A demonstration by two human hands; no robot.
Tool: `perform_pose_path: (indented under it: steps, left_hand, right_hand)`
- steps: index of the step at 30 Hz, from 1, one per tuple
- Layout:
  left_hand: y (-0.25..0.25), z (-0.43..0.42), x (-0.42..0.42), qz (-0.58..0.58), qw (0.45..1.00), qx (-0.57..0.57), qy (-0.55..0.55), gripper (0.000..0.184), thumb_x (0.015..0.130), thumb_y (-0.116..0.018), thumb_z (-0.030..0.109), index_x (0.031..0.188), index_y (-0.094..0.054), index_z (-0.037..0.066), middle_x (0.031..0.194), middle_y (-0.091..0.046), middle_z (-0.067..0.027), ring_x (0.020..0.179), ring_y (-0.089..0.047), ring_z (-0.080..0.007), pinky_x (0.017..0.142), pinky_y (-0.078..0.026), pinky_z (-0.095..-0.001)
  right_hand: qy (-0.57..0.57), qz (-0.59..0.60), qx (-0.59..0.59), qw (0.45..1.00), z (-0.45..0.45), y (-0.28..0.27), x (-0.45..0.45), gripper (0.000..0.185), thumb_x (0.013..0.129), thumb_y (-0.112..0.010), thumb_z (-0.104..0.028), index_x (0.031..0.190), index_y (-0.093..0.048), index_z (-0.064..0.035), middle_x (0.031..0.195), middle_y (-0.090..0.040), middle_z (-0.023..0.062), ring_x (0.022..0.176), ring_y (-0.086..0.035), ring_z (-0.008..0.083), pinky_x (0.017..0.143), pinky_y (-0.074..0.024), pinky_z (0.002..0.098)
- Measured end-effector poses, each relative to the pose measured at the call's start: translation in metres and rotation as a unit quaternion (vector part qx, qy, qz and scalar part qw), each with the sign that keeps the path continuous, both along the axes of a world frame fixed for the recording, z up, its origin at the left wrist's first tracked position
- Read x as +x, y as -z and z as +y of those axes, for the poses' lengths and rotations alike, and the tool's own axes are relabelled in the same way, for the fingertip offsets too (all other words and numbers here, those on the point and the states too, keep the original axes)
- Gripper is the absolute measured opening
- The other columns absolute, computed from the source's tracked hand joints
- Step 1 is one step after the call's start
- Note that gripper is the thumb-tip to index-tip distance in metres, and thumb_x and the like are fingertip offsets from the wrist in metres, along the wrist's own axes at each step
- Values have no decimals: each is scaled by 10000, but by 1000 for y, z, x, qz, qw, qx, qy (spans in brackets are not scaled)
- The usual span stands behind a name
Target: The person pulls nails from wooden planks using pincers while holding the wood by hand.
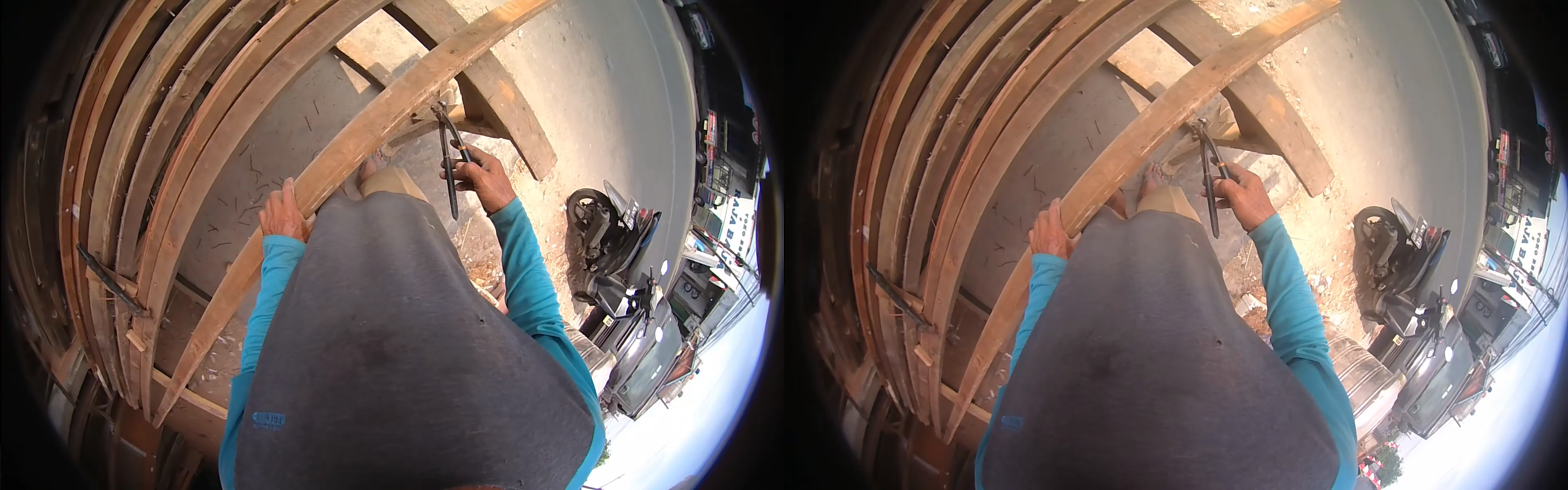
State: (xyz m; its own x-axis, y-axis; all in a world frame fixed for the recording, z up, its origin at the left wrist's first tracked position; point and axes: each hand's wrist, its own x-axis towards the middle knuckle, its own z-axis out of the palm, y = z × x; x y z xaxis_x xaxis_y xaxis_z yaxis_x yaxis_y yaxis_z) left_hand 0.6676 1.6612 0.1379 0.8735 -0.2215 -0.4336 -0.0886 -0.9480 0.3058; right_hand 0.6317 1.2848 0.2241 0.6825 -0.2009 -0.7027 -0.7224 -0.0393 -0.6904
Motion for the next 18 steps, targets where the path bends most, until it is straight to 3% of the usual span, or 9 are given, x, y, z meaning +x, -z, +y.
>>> perform_pose_path:
  steps: [8, 11, 12, 14, 15, 16, 18]
  left_hand:
    - [3, -1, -2, -7, 1000, 3, -10, 942, 686, -900, 202, 1477, -395, 120, 1155, -539, -161, 1127, -539, -350, 932, -399, -459]
    - [4, -1, -2, -17, 1000, 2, -11, 933, 688, -897, 202, 1474, -402, 118, 1148, -539, -163, 1124, -538, -357, 930, -399, -463]
    - [5, -1, -3, -17, 1000, 5, -10, 929, 689, -895, 201, 1474, -404, 117, 1145, -539, -165, 1124, -537, -362, 930, -399, -465]
    - [11, 0, -7, -33, 999, 5, -8, 926, 691, -891, 202, 1475, -404, 117, 1144, -539, -167, 1123, -536, -365, 931, -399, -468]
    - [9, -1, -7, -51, 999, 3, -4, 923, 694, -886, 204, 1476, -403, 117, 1143, -539, -169, 1122, -536, -369, 932, -399, -470]
    - [7, -1, -7, -51, 999, 5, -2, 923, 694, -886, 204, 1476, -403, 117, 1143, -539, -169, 1122, -536, -369, 932, -399, -470]
    - [1, -4, -3, -20, 1000, 15, -3, 918, 697, -873, 200, 1479, -401, 113, 1140, -538, -166, 1124, -535, -373, 939, -401, -477]
  right_hand:
    - [-17, 16, 76, 997, -27, 0, 22, 556, 905, -481, -132, 1440, -468, 20, 1161, -704, 156, 1036, -723, 233, 805, -553, 311]
    - [-49, 28, 114, 992, -45, -3, 33, 540, 921, -498, -126, 1443, -471, 10, 1153, -705, 157, 1019, -731, 235, 736, -531, 281]
    - [-82, 30, 110, 990, -55, -2, 37, 549, 909, -444, -83, 1445, -440, 37, 1176, -701, 200, 1028, -731, 254, 730, -571, 254]
    - [-93, 49, 150, 983, -75, 3, 46, 541, 943, -457, -111, 1466, -419, 23, 1189, -696, 214, 1009, -733, 257, 723, -569, 257]
    - [-40, 68, 180, 981, -73, -3, 50, 469, 987, -487, -154, 1431, -458, -6, 1003, -683, 129, 843, -707, 192, 650, -505, 265]
    - [-39, 68, 182, 980, -71, -1, 47, 468, 987, -487, -154, 1431, -458, -6, 1003, -683, 129, 843, -707, 192, 650, -505, 265]
    - [25, 145, 363, 920, -67, 1, 43, 409, 999, -488, -172, 1376, -484, -14, 849, -576, 56, 647, -549, 123, 568, -453, 261]
